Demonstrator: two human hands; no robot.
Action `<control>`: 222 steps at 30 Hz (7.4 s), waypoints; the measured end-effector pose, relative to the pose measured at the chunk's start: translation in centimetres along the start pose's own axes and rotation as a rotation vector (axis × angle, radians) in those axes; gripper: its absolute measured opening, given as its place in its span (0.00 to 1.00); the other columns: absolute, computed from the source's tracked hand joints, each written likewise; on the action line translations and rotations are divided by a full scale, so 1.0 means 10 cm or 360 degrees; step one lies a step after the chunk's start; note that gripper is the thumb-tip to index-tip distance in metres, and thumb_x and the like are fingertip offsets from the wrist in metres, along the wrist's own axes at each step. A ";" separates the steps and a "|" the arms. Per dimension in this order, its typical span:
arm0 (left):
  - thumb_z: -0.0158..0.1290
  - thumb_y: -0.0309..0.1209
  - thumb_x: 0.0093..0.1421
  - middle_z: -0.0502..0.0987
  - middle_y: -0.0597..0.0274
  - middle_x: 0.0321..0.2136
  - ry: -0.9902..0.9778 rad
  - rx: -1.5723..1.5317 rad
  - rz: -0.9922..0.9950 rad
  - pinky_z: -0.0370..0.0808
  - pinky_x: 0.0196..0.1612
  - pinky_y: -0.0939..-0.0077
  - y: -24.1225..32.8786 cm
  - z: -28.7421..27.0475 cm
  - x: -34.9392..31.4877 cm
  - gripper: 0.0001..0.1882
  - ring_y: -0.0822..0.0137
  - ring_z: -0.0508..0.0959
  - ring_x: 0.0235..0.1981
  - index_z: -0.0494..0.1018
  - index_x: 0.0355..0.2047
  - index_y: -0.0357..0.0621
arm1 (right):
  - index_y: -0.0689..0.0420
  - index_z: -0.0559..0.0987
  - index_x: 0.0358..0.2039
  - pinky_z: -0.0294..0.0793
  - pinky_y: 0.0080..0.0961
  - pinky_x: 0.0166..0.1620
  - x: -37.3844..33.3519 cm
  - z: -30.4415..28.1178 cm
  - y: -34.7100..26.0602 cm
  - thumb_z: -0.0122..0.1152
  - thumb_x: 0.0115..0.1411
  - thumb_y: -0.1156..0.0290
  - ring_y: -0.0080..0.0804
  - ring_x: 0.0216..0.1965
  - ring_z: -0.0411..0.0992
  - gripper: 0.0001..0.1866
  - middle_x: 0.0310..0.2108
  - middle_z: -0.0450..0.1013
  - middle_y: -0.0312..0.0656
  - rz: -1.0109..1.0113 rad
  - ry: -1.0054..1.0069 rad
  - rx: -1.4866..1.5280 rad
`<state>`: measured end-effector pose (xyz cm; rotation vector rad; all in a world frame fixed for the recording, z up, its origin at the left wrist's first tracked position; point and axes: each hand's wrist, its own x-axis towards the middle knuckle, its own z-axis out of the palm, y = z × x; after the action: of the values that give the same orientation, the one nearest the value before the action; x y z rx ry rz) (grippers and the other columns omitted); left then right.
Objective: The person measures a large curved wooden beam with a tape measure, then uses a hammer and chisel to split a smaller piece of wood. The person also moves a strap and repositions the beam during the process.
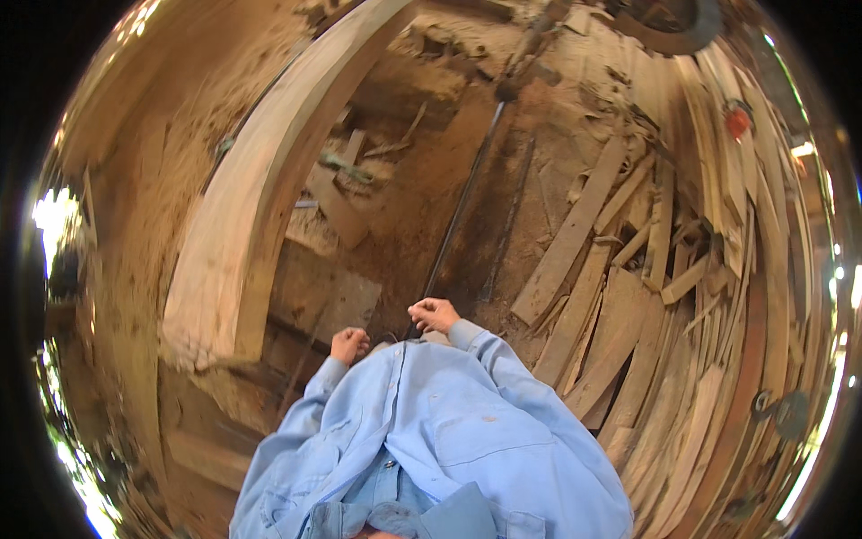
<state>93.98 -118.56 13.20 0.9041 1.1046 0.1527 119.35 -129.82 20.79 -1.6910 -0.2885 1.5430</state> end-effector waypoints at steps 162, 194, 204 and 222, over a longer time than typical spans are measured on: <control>0.53 0.52 0.53 0.76 0.47 0.39 0.0299 0.1993 -0.0128 0.71 0.46 0.59 8.28 4.63 9.97 0.25 0.50 0.73 0.44 0.78 0.35 0.42 | 0.62 0.74 0.44 0.72 0.24 0.27 9.85 -8.25 -7.83 0.62 0.54 0.69 0.25 0.25 0.72 0.17 0.28 0.74 0.41 0.0298 0.0217 -0.0722; 0.53 0.38 0.52 0.72 0.62 0.47 -0.0308 0.2394 0.1545 0.43 0.68 0.63 7.11 4.66 14.14 0.16 0.60 0.57 0.60 0.77 0.37 0.40 | 0.61 0.68 0.49 0.69 0.34 0.43 13.79 -9.57 -5.37 0.59 0.50 0.76 0.39 0.41 0.72 0.24 0.40 0.73 0.47 0.0042 0.0552 -0.1639; 0.45 0.35 0.57 0.74 0.56 0.46 -0.1064 0.3598 0.1176 0.61 0.57 0.65 7.42 5.04 14.04 0.15 0.58 0.69 0.53 0.77 0.41 0.46 | 0.61 0.71 0.35 0.66 0.24 0.24 12.85 -8.85 -6.26 0.57 0.52 0.67 0.23 0.20 0.67 0.12 0.22 0.69 0.37 0.0494 0.0217 -0.0547; 0.56 0.29 0.48 0.79 0.60 0.24 -0.1148 0.3588 0.0314 0.74 0.22 0.62 7.74 5.13 13.22 0.07 0.60 0.79 0.28 0.81 0.28 0.45 | 0.65 0.70 0.45 0.71 0.31 0.44 8.17 -6.98 -6.86 0.68 0.44 0.69 0.35 0.39 0.73 0.28 0.39 0.74 0.46 0.1196 0.0102 0.0170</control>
<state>223.56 -27.52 -18.77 2.6633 0.0204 -1.4519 224.95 -60.69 2.98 -1.8602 0.5175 1.9706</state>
